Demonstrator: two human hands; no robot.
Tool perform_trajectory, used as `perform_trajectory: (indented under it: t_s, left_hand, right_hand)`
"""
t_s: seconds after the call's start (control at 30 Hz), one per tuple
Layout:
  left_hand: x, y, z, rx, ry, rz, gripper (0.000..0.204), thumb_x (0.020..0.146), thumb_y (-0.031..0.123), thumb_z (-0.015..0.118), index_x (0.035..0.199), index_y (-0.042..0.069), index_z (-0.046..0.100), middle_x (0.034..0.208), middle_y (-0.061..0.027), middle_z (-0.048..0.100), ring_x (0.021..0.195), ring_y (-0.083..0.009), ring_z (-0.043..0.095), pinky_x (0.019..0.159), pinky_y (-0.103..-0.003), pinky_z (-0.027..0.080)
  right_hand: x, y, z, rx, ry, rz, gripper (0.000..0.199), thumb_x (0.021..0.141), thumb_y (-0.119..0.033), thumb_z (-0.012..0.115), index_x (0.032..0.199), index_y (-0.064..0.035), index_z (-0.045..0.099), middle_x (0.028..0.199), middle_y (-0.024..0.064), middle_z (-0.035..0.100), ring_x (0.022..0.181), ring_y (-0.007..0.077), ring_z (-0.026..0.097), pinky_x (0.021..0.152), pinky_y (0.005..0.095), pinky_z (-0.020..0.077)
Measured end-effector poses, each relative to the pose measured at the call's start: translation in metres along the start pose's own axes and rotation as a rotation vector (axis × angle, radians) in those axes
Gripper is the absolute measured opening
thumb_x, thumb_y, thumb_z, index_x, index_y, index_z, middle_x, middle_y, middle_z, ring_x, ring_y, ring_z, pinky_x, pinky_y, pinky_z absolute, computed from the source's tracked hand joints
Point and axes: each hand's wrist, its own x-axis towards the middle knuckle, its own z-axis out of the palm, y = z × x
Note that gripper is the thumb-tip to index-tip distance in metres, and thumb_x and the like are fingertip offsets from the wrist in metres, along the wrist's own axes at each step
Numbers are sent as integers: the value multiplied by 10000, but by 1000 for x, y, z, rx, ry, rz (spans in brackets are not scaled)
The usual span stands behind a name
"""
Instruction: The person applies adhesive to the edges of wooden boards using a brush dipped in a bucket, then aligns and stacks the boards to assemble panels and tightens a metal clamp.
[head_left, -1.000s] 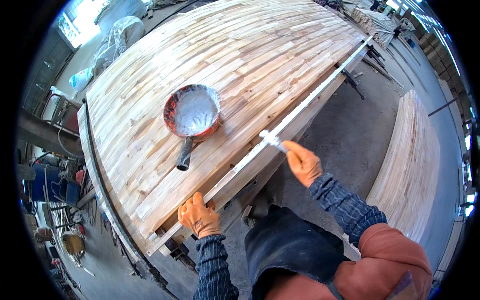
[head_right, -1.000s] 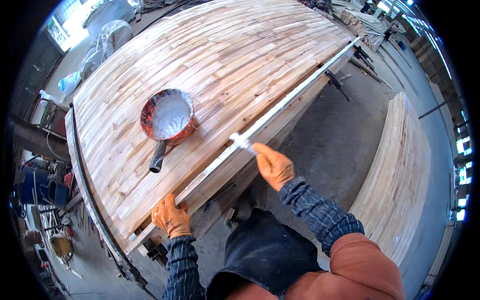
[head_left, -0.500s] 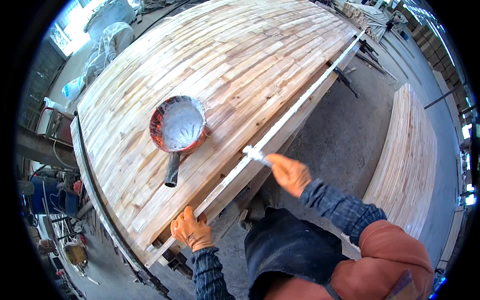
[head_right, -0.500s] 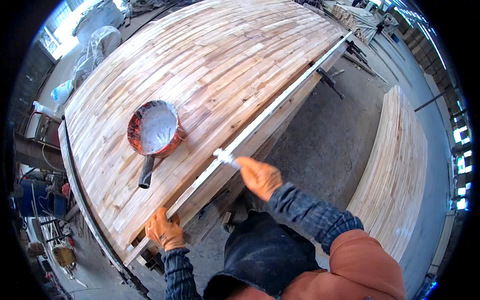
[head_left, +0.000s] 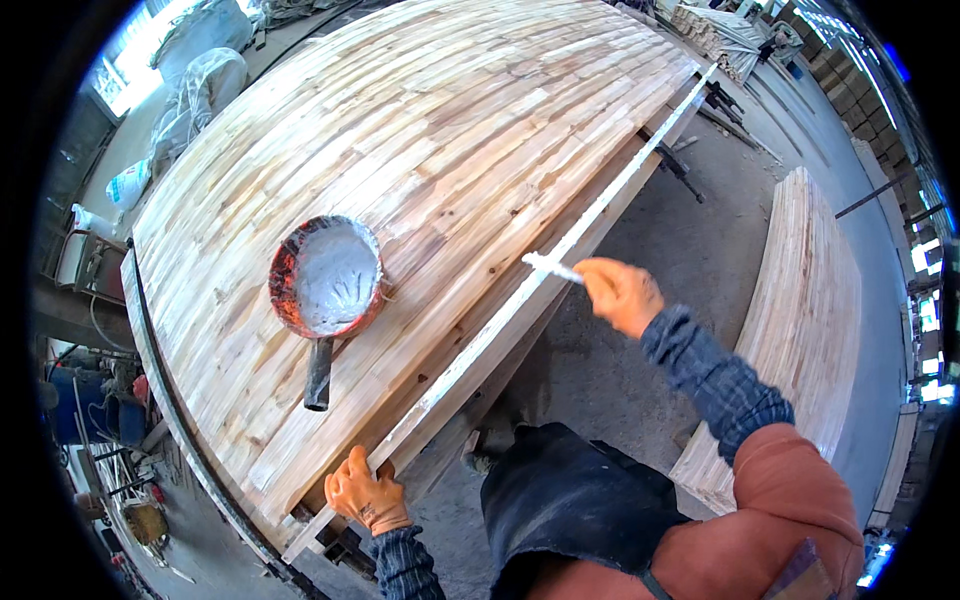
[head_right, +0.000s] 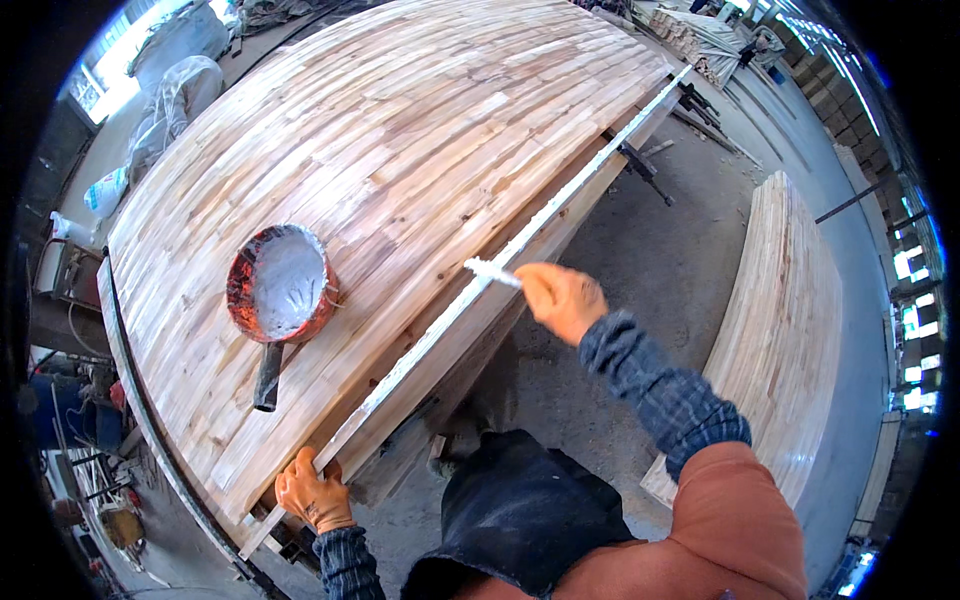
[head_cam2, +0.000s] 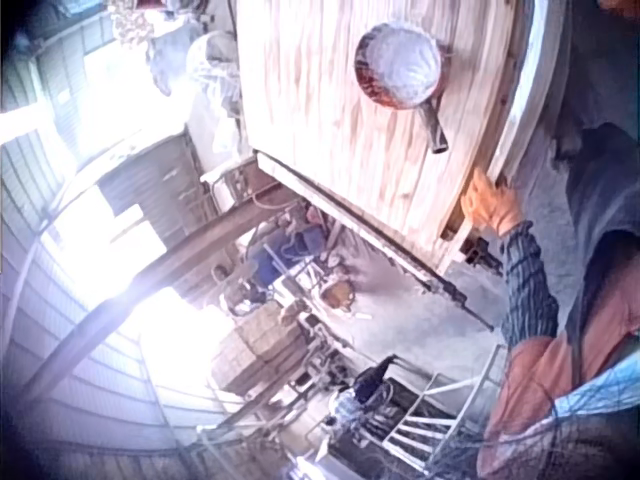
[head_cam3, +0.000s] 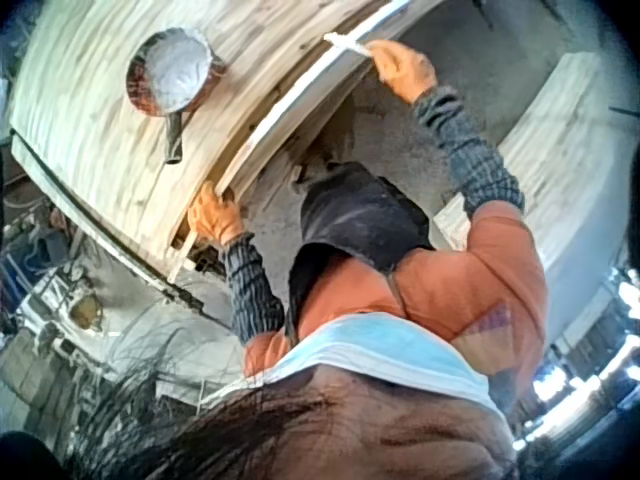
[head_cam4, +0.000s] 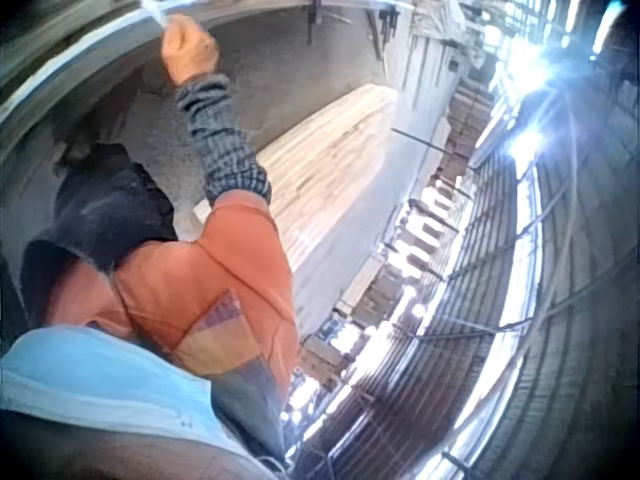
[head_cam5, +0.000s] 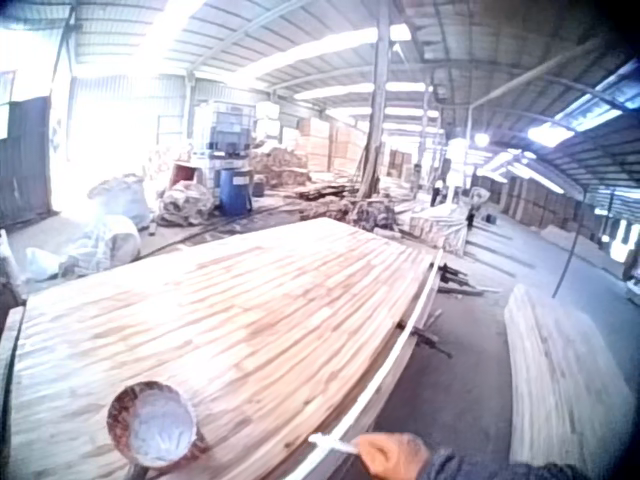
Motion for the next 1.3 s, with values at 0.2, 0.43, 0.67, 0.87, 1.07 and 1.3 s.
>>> perform_trajectory:
  t_s: [0.2, 0.43, 0.67, 0.87, 1.07, 1.3]
  left_hand:
    - [-7, 2, 4, -4, -6, -19, 402, 569, 100, 851, 937, 102, 690, 827, -85, 695, 806, -322, 641, 885, -463, 465]
    - [-13, -7, 13, -30, 59, 31, 509, 525, 119, 870, 1010, 83, 719, 909, -100, 733, 851, -310, 679, 887, -451, 469]
    - [-17, -9, 16, -21, 71, 16, 524, 546, 131, 842, 1055, 103, 722, 942, -83, 739, 918, -286, 701, 931, -483, 476]
    - [-12, -12, 14, -68, 64, 3, 510, 520, 116, 884, 1002, 129, 717, 925, -86, 742, 883, -303, 691, 900, -451, 485]
    - [-6, -12, 7, -44, -42, -37, 550, 528, 134, 910, 1038, 152, 708, 937, -20, 741, 922, -255, 687, 919, -456, 457]
    - [-3, -22, 6, -95, -89, 7, 520, 610, 161, 893, 1096, 131, 708, 955, -39, 744, 955, -266, 690, 950, -445, 452]
  right_hand:
    - [87, -24, -71, -104, -265, 265, 415, 955, -431, 520, 1003, -70, 718, 712, 71, 688, 497, 140, 585, 550, 323, 529]
    - [82, -76, -35, -26, -690, 268, 442, 981, -447, 539, 1118, -68, 720, 706, 97, 687, 448, 112, 532, 441, 293, 456]
    - [61, -105, -12, -54, -852, 274, 448, 994, -445, 515, 1089, -57, 720, 687, 102, 673, 457, 119, 542, 447, 289, 451]
    - [24, -102, 15, 187, -902, 177, 421, 1006, -418, 507, 1100, -77, 736, 682, 82, 666, 457, 110, 535, 455, 276, 446]
    - [-16, -59, 41, 60, -402, -363, 300, 1029, -280, 586, 1215, -74, 699, 1020, 194, 730, 939, 374, 712, 824, 421, 565]
    - [-50, -59, 48, -26, -189, -193, 319, 1029, -281, 570, 1240, -73, 689, 1006, 215, 727, 931, 396, 708, 816, 437, 561]
